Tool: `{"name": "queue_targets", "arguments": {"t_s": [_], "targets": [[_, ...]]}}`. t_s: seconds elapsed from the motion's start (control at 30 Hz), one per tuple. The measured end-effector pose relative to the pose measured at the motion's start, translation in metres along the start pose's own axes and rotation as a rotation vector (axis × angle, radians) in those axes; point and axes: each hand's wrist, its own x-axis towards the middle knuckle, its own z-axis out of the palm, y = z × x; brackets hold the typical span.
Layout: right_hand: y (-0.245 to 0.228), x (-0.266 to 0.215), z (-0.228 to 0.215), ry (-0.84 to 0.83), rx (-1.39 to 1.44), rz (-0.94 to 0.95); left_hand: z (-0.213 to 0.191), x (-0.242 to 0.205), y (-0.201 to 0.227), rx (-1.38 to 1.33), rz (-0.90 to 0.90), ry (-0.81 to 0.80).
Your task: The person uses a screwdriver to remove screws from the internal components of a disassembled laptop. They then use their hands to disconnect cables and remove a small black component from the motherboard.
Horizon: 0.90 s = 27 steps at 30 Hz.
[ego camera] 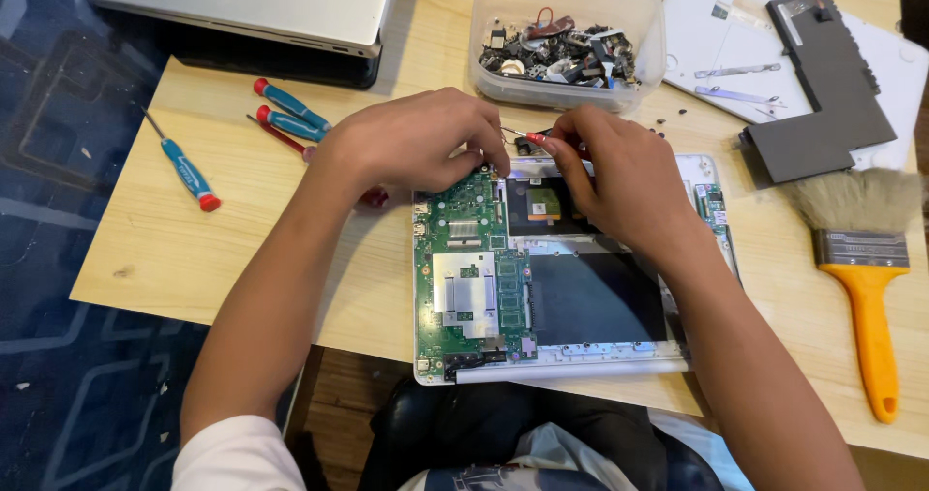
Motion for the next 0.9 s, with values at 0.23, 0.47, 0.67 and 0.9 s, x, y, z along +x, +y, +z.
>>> {"name": "queue_targets", "arguments": {"t_s": [0.23, 0.47, 0.67, 0.9], "targets": [[0.003, -0.001, 0.0, -0.025, -0.013, -0.002, 0.01, -0.001, -0.011, 0.057, 0.047, 0.021], [0.003, 0.0, -0.002, -0.046, 0.004, 0.038, 0.012, -0.002, -0.013, 0.013, 0.089, -0.003], [0.003, 0.0, -0.001, -0.055, 0.009, 0.051, 0.017, 0.003, -0.017, -0.046, 0.077, -0.03], [0.0, 0.0, -0.001, -0.061, -0.024, 0.03, 0.023, 0.006, -0.015, -0.172, 0.032, -0.104]]}}
